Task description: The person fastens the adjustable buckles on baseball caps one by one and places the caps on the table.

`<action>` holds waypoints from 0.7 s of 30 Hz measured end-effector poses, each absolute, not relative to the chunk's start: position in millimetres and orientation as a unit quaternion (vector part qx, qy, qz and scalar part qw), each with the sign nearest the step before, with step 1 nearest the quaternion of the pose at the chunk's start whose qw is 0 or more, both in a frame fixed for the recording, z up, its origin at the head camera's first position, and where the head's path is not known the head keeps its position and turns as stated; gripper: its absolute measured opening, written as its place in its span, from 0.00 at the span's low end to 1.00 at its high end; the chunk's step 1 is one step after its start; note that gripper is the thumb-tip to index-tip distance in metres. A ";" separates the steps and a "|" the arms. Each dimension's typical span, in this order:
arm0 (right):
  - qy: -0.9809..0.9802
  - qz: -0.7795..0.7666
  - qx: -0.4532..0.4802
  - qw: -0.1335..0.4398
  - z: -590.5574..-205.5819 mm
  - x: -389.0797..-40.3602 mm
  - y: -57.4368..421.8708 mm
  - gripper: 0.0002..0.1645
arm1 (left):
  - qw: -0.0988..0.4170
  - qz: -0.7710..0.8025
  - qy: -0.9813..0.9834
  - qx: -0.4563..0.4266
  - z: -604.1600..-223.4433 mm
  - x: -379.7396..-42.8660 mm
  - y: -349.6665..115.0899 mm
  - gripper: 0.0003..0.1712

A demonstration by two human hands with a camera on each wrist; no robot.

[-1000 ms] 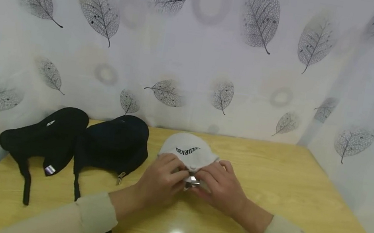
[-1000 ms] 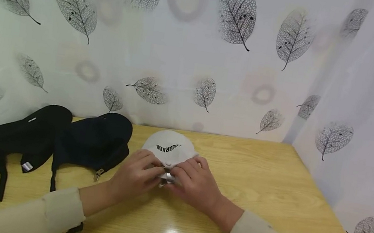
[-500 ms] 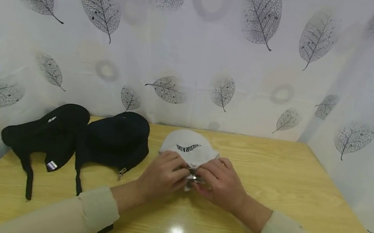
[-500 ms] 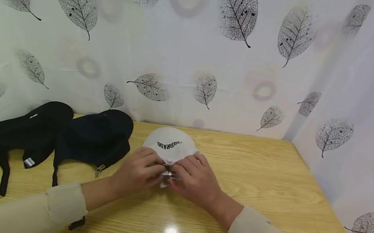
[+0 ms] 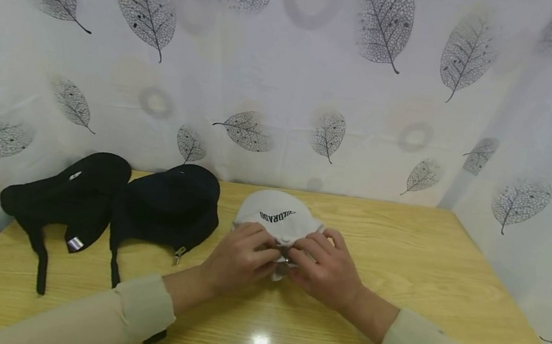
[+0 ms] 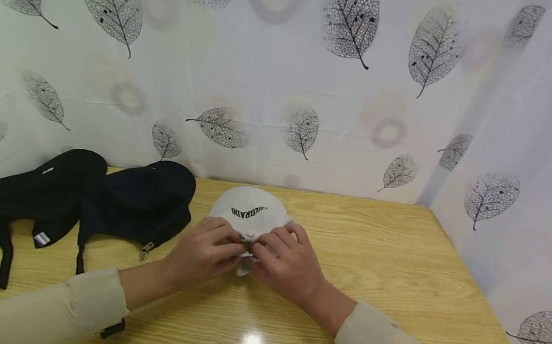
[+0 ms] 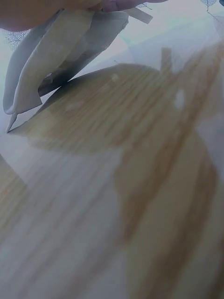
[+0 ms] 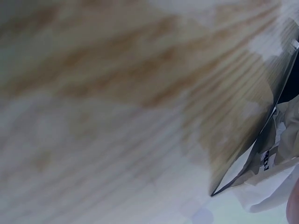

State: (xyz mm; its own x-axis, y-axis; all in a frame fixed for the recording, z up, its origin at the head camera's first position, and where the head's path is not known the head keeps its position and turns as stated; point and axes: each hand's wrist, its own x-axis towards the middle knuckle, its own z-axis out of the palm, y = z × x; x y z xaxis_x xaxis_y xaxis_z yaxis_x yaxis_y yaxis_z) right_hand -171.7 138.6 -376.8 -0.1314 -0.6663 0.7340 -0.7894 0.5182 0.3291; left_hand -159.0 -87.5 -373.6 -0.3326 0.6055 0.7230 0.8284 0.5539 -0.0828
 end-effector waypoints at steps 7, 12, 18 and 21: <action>-0.756 0.055 0.481 0.440 -377.6 -170.9 139.2 0.13 | 0.359 -0.154 -0.809 -0.439 -374.4 -159.6 -87.3 0.06; -0.767 0.049 0.477 0.426 -377.7 -170.4 139.5 0.14 | 0.352 -0.149 -0.817 -0.432 -374.5 -159.7 -86.7 0.05; -0.778 0.042 0.476 0.408 -376.2 -169.1 139.4 0.14 | 0.350 -0.141 -0.820 -0.432 -376.7 -161.2 -87.1 0.05; -0.784 0.033 0.476 0.397 -375.6 -168.2 138.6 0.14 | 0.352 -0.135 -0.819 -0.433 -376.8 -161.4 -87.3 0.05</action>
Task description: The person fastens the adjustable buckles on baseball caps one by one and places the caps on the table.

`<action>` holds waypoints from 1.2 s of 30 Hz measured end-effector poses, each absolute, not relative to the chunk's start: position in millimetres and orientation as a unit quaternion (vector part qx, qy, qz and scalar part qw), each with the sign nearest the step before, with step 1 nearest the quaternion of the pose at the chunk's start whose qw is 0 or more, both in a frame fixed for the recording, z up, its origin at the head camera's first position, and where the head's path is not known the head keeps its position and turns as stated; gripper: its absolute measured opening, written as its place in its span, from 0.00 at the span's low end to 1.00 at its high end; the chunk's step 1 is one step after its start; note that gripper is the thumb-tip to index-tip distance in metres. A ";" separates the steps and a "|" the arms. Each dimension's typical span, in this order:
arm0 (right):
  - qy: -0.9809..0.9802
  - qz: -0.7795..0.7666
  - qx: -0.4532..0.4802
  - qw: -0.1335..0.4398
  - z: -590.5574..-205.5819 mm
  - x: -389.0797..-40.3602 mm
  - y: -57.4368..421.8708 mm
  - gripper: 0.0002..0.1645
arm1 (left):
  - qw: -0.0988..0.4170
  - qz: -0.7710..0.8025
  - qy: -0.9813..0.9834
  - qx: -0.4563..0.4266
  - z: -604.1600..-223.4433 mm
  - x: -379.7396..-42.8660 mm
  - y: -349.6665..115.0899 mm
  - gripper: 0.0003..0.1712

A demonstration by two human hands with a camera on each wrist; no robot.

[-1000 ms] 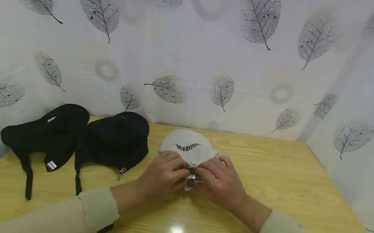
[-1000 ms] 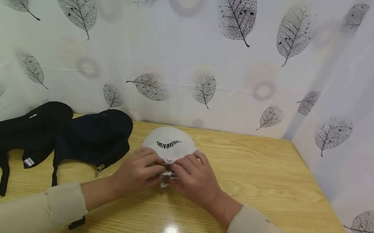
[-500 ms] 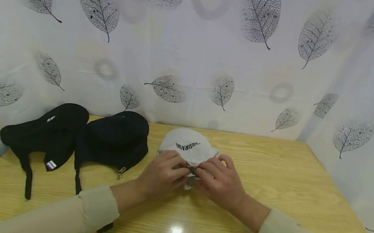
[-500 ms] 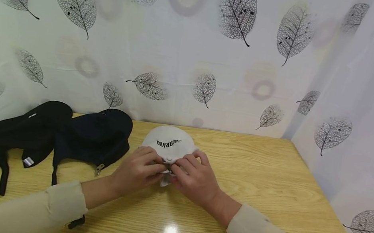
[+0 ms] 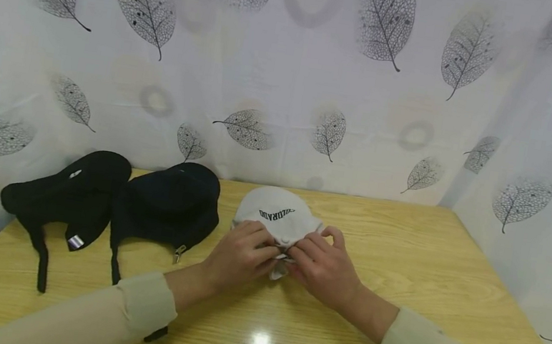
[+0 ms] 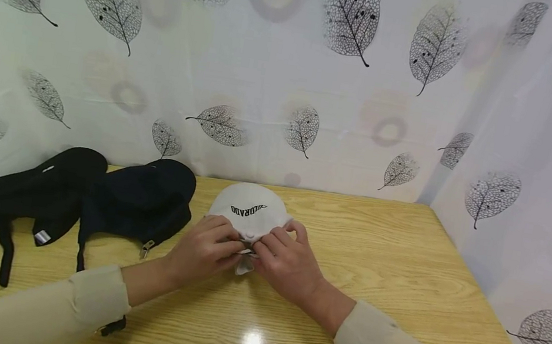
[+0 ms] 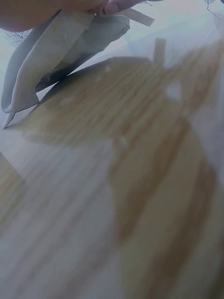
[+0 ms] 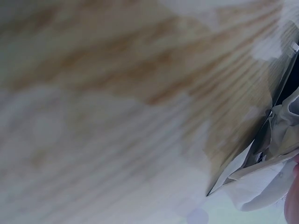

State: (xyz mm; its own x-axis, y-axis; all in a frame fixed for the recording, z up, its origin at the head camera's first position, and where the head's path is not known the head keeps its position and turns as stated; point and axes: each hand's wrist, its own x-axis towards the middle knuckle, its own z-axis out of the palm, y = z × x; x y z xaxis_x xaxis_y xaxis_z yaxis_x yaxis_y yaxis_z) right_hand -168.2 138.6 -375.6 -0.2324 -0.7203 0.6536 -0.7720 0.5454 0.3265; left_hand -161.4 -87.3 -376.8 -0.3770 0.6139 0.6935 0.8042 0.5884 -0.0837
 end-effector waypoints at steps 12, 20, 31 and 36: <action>-0.790 0.049 0.474 0.385 -377.3 -169.2 140.7 0.08 | 0.350 -0.133 -0.817 -0.438 -377.1 -161.7 -85.8 0.03; -0.789 0.085 0.476 0.380 -377.1 -170.3 141.7 0.12 | 0.354 -0.139 -0.811 -0.444 -374.8 -161.4 -84.8 0.06; -0.764 0.133 0.485 0.404 -376.5 -170.2 135.4 0.12 | 0.352 -0.136 -0.804 -0.460 -377.3 -161.4 -85.7 0.08; -0.797 0.105 0.462 0.375 -378.3 -170.2 137.7 0.21 | 0.342 -0.148 -0.793 -0.482 -378.1 -161.2 -85.0 0.06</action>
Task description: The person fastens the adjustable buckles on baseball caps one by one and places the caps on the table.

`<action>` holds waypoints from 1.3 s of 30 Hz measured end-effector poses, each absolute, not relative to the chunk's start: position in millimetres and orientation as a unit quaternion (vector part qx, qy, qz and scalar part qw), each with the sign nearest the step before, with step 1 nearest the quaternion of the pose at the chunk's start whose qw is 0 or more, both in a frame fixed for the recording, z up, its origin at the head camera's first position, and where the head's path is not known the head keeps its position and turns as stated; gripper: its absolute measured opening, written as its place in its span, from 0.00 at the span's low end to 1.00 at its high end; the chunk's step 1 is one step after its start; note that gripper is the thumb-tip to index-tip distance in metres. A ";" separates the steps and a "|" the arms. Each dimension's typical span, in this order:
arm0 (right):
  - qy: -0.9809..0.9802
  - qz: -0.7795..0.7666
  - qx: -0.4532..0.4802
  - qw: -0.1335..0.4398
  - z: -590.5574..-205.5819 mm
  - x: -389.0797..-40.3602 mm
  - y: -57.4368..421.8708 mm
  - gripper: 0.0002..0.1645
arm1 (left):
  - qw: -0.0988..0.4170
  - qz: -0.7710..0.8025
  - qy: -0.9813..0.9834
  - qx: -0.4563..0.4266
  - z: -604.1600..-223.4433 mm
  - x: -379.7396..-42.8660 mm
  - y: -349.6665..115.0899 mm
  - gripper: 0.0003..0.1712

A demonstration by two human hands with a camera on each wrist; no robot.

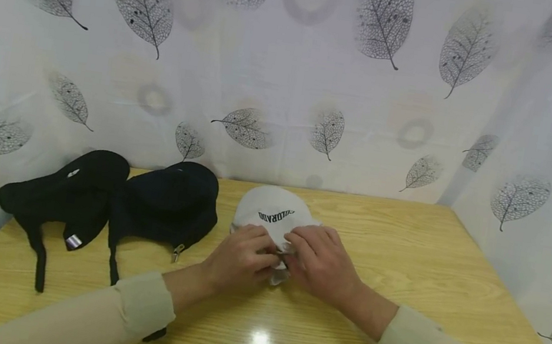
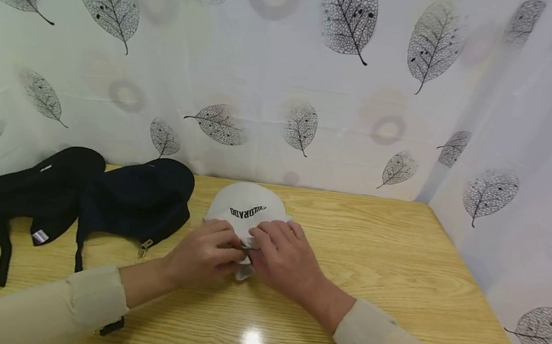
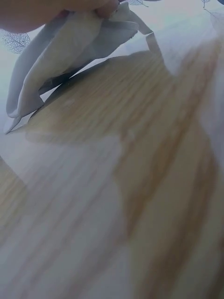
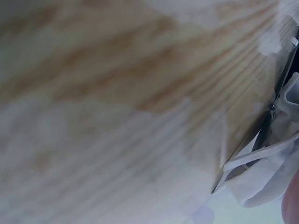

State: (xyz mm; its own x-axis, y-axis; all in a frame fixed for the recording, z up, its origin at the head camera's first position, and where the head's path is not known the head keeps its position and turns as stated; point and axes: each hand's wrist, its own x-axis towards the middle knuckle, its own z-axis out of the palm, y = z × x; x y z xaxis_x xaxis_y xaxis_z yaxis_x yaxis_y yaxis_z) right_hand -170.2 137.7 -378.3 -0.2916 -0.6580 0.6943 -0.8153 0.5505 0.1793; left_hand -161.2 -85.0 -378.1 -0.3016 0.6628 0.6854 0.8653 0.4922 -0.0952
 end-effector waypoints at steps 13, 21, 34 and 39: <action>-0.822 0.059 0.458 0.332 -380.9 -169.2 141.4 0.18 | 0.330 -0.144 -0.801 -0.479 -377.9 -160.3 -90.0 0.13; -0.823 0.051 0.459 0.330 -383.2 -170.3 145.2 0.18 | 0.304 -0.133 -0.831 -0.447 -378.1 -155.7 -107.4 0.10; -0.803 0.075 0.491 0.330 -383.7 -176.4 148.4 0.15 | 0.302 -0.131 -0.856 -0.398 -380.0 -155.4 -139.3 0.05; -0.802 0.076 0.492 0.330 -383.0 -176.5 153.2 0.15 | 0.292 -0.114 -0.878 -0.361 -379.3 -154.3 -154.3 0.09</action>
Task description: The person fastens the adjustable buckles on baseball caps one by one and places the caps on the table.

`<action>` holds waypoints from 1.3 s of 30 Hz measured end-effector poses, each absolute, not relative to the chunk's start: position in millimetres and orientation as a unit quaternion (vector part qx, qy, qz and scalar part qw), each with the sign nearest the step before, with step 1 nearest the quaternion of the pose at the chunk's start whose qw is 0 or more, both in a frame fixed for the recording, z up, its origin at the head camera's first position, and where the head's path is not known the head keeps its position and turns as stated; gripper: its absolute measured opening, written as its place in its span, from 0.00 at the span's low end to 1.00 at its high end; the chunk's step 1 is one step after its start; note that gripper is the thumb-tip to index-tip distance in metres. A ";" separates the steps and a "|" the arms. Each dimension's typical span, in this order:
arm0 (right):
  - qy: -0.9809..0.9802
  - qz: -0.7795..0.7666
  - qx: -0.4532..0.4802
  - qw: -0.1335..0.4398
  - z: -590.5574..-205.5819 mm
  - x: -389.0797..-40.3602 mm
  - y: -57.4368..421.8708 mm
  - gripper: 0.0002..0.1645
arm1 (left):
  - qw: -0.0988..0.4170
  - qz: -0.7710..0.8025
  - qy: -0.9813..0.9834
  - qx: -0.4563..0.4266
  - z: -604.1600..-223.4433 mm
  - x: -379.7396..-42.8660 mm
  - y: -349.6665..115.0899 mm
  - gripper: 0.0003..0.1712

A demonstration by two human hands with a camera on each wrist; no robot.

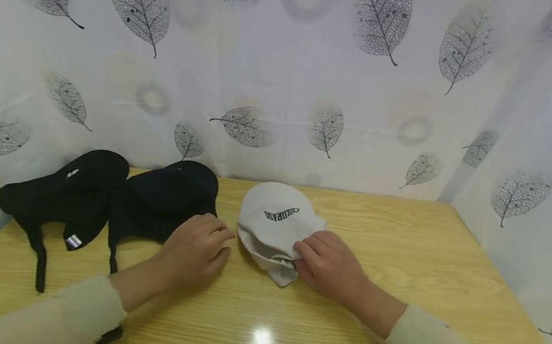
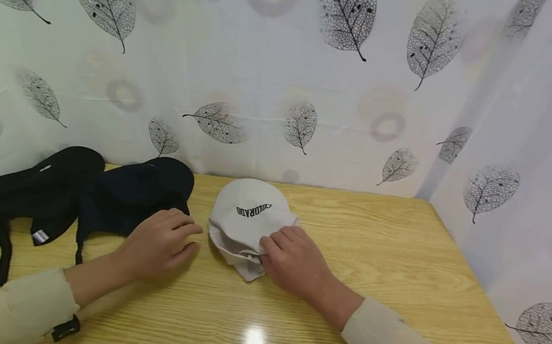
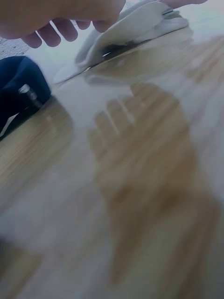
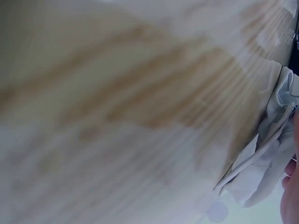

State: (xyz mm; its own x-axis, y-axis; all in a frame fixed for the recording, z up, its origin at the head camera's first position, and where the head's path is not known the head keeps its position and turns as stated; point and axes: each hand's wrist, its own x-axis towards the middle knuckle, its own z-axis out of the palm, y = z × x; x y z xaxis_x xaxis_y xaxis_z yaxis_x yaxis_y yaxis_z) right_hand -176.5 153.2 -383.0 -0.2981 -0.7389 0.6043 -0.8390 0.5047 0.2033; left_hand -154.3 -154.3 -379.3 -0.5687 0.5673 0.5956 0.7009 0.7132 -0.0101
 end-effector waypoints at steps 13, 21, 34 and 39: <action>-0.806 0.069 0.486 0.330 -384.6 -177.7 163.7 0.14 | 0.315 -0.110 -0.885 -0.325 -383.5 -151.9 -196.2 0.12; -0.817 0.062 0.475 0.320 -386.5 -178.1 174.6 0.13 | 0.320 -0.098 -0.886 -0.320 -383.5 -148.4 -213.5 0.11; -0.826 0.048 0.457 0.328 -387.5 -179.1 203.2 0.12 | 0.316 -0.087 -0.905 -0.272 -383.1 -143.7 -240.0 0.24; -0.828 0.044 0.449 0.333 -387.0 -180.1 219.2 0.12 | 0.344 -0.088 -0.899 -0.255 -381.7 -144.4 -248.8 0.39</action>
State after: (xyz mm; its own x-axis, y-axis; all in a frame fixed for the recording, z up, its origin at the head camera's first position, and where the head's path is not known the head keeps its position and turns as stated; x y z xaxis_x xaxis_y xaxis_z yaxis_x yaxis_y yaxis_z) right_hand -180.1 219.2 -387.0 -0.3747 -0.7140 0.5915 -0.7732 0.5927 0.2256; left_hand -144.4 -248.8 -381.7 -0.6328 0.3974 0.6645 0.5190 0.8546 -0.0168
